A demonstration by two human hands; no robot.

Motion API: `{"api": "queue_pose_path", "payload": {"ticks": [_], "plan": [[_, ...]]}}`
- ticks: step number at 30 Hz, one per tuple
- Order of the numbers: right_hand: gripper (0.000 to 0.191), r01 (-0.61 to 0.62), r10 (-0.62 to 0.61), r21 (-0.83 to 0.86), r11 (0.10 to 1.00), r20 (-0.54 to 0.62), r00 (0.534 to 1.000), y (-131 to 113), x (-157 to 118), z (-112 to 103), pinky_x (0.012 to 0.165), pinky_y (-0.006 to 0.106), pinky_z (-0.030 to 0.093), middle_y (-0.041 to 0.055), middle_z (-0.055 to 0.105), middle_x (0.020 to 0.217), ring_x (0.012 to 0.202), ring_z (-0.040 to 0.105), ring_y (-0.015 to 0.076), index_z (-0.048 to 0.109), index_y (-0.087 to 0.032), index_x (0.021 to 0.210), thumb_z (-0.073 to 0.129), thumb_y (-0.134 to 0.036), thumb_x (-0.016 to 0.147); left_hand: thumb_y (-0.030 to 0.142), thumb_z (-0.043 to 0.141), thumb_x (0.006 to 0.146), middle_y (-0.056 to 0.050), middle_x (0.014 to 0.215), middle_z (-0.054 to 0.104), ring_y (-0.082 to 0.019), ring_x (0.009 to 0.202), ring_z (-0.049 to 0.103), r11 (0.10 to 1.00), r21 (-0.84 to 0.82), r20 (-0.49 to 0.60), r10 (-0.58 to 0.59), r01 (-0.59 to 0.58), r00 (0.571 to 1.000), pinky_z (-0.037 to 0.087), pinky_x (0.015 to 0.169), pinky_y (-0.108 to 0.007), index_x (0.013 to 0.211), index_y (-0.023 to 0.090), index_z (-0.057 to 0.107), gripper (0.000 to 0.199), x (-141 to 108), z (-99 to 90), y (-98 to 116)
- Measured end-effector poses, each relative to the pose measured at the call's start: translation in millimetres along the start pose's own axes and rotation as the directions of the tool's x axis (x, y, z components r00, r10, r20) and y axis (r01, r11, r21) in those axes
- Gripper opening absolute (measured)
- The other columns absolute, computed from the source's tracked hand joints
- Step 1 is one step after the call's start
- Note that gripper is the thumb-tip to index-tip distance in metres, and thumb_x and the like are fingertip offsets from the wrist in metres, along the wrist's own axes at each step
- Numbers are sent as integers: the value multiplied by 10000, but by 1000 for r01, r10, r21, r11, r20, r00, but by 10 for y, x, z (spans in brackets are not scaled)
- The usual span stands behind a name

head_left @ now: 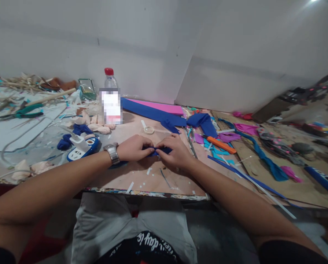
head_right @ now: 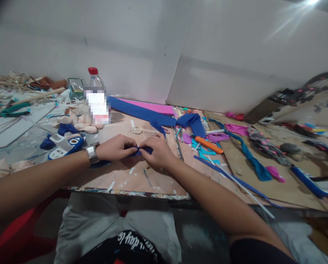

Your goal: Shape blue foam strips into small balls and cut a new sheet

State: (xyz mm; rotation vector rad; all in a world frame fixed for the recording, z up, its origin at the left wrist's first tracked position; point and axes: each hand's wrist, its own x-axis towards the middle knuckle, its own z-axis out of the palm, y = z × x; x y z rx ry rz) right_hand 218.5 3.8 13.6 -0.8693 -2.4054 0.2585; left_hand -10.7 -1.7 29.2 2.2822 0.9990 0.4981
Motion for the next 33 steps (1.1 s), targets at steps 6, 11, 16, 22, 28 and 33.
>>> {"api": "queue_pose_path", "payload": {"ticks": [6,11,16,22,28,33], "plan": [[76,7,-7,10,1000,11,1000,10,3,16,982,440,338,15,792,889,841,695,203,740,-221,916,712,-174,864,381,608,886,-13,715,678,-130,626,531,998,54,72,-21,18,997,305,597,-261,840,153,720,258,9,-21,7],[53,19,-19,21,1000,18,1000,5,9,13,961,439,347,26,799,888,838,699,208,746,-219,919,720,-191,883,365,642,818,-2,701,654,-137,629,518,994,99,64,-44,37,997,293,590,-263,803,156,703,219,3,-33,25],[22,38,-38,43,998,0,999,-16,-5,15,969,450,352,22,797,867,812,689,204,744,-225,904,724,-234,900,295,654,797,-15,757,703,-145,655,556,987,159,61,-1,-9,998,301,605,-266,849,155,724,165,-6,-23,29],[24,60,-59,56,997,-26,998,-20,-13,19,965,447,354,11,791,846,792,687,191,752,-229,897,730,-237,903,342,645,838,-40,743,709,-166,656,567,960,277,37,22,-31,999,304,608,-279,812,164,710,191,-20,-8,48],[39,58,-56,38,998,-43,998,9,13,11,953,456,360,26,805,860,786,703,201,751,-227,886,723,-237,911,322,574,907,-47,790,739,-156,666,583,984,173,11,49,-50,999,341,625,-269,870,160,733,230,-28,2,54],[41,64,-61,35,997,-68,996,-1,16,5,941,453,365,22,805,850,789,712,205,743,-228,874,729,-247,908,284,487,954,-37,738,714,-136,644,564,999,23,62,22,-23,998,378,631,-258,816,141,726,311,3,-22,16]]}}
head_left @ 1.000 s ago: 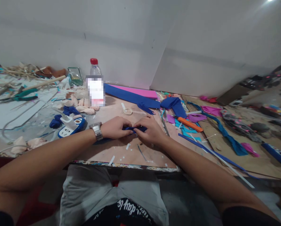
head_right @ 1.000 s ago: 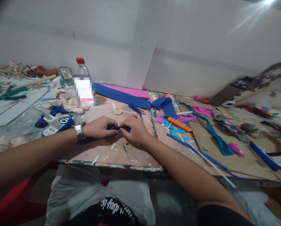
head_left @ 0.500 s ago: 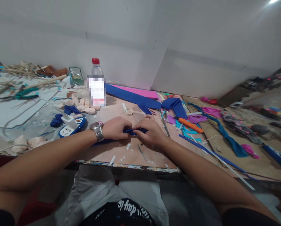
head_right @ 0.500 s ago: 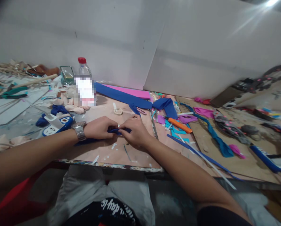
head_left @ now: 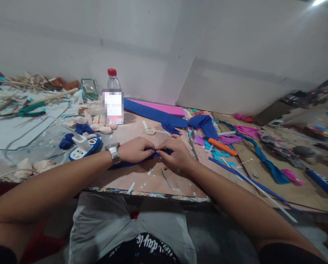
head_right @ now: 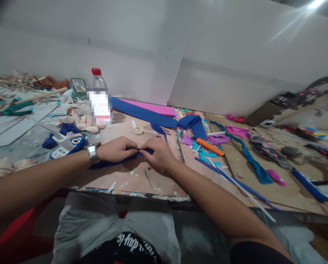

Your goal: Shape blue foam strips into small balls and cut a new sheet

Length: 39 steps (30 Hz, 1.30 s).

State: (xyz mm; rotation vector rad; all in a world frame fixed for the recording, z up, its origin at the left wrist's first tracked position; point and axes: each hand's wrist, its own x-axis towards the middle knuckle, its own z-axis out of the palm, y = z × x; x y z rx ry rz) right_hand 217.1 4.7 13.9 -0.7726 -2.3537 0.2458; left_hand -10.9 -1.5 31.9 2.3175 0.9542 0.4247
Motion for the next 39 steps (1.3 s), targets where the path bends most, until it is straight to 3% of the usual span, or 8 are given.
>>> {"api": "queue_pose_path", "payload": {"ticks": [4,8,11,13,18,24,32,39], "plan": [[26,22,-22,15,1000,-28,999,-34,4,-11,961,454,362,19,813,866,792,720,195,753,-236,898,730,-226,907,249,487,924,-55,898,776,-162,790,667,959,-278,77,-40,60,996,479,772,-272,916,155,755,284,18,3,-77],[71,65,-65,11,998,-43,997,-55,13,-29,951,449,372,20,813,861,809,727,190,755,-242,883,704,-200,909,213,469,878,-74,862,785,-170,700,696,734,-636,244,-104,240,964,539,725,-294,896,152,745,284,1,18,-56],[104,106,-106,-3,994,-35,994,-50,13,-36,953,451,372,12,803,837,794,721,185,746,-243,850,688,-175,903,251,520,882,-76,836,779,-157,645,675,615,-728,272,-145,302,951,550,696,-289,867,148,731,236,-13,29,-3],[109,115,-115,-11,993,-33,993,-43,10,-38,961,458,367,12,803,843,798,719,187,745,-243,853,683,-170,905,332,548,919,-72,826,771,-151,648,669,617,-733,243,-157,287,957,551,705,-286,834,147,716,264,-10,36,1],[83,71,-71,-22,997,-23,997,-46,6,-35,987,465,354,25,812,902,841,721,198,755,-243,933,697,-187,911,502,571,955,-72,835,768,-154,688,671,800,-564,169,-131,205,977,528,725,-275,858,142,705,396,26,31,-89],[55,27,-27,-41,999,8,1000,-47,7,-21,983,464,343,25,809,893,846,717,212,748,-240,936,705,-216,911,421,512,968,-26,750,707,-140,683,580,983,-160,19,-88,90,996,414,654,-250,813,145,715,377,29,-11,-65],[83,-63,66,-64,996,37,997,-71,3,-10,981,459,316,38,772,901,876,660,221,707,-228,909,641,-246,956,339,483,980,-23,715,679,-135,640,537,996,87,-76,2,5,997,337,629,-266,813,153,702,333,0,3,36],[76,-71,81,-110,991,92,992,-65,11,7,942,449,302,53,730,936,946,601,244,643,-212,930,580,-216,972,320,499,986,-63,819,750,-165,676,601,958,286,-122,6,30,993,340,640,-278,891,183,742,295,0,67,69]]}}
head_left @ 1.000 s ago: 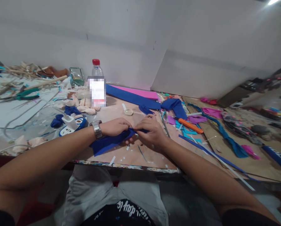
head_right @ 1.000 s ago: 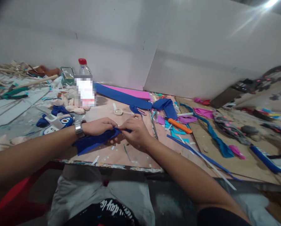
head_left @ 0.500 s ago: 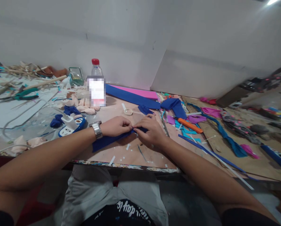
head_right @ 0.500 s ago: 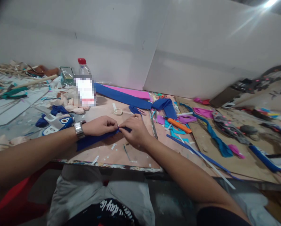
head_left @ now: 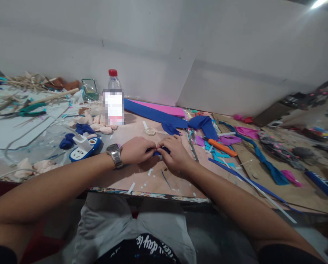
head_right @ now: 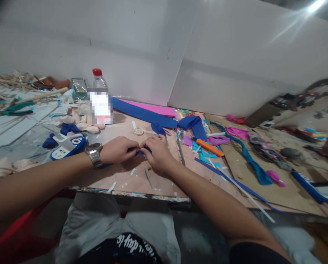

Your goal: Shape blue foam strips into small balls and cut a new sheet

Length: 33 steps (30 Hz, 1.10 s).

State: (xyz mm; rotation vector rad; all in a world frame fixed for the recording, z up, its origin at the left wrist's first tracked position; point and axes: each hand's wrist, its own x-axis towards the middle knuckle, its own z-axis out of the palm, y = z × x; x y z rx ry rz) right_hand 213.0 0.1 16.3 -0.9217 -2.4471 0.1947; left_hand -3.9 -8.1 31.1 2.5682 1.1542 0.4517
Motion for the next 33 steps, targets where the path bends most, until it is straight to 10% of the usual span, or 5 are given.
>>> {"api": "queue_pose_path", "payload": {"ticks": [33], "plan": [[60,13,-13,74,997,0,1000,10,-1,22,930,431,329,37,708,881,842,602,214,604,-215,895,570,-221,944,343,676,868,-41,819,737,-169,704,615,995,-104,-9,1,-2,1000,340,639,-269,892,174,704,173,-17,11,-43]]}}
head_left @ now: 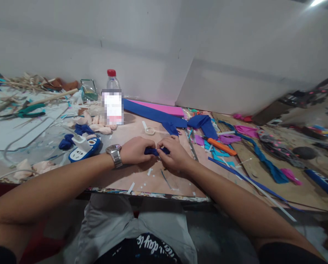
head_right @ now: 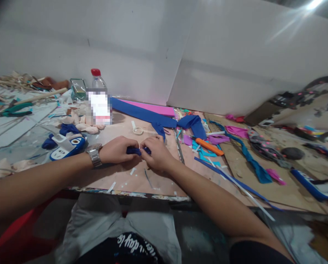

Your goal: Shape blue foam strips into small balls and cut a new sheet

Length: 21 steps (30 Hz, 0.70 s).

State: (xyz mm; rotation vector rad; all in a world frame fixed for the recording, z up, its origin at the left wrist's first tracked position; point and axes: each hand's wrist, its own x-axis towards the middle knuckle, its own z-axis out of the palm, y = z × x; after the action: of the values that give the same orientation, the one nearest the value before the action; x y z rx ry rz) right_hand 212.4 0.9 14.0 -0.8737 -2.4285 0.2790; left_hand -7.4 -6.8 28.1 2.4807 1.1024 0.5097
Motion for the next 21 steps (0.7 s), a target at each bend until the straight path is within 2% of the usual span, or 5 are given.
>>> {"api": "queue_pose_path", "payload": {"ticks": [5,9,14,18,21], "plan": [[41,2,-2,-10,1000,-6,1000,29,4,16,941,439,324,38,690,885,831,591,211,571,-215,892,550,-205,926,380,661,882,-35,766,712,-156,670,584,1000,-13,-1,3,-3,1000,323,627,-266,853,169,701,217,0,-20,7],[56,-1,0,-9,1000,-34,999,37,6,2,892,422,328,34,687,857,825,590,212,582,-213,884,561,-224,935,413,559,962,-33,765,711,-141,664,572,993,-121,-19,13,-15,1000,344,634,-260,868,158,717,314,-2,-37,4],[78,7,-7,25,1000,-8,1000,0,0,-29,898,415,342,42,723,894,876,615,219,643,-214,913,595,-265,948,364,588,941,-21,752,704,-130,655,558,988,-149,0,27,-26,1000,352,637,-254,860,151,720,263,-1,-33,-12],[76,5,-5,5,1000,-24,1000,-5,1,-31,896,414,333,29,716,848,807,604,197,632,-208,861,602,-235,925,364,580,941,-19,748,703,-132,656,563,982,-190,37,16,-8,999,357,636,-259,865,149,724,270,6,-34,-18],[56,18,-18,8,1000,-48,999,9,5,-30,890,409,333,25,702,838,795,597,191,616,-205,857,590,-213,906,294,533,935,-19,757,701,-138,675,574,970,-244,58,5,10,998,379,655,-262,874,142,724,251,13,-49,-21]]}}
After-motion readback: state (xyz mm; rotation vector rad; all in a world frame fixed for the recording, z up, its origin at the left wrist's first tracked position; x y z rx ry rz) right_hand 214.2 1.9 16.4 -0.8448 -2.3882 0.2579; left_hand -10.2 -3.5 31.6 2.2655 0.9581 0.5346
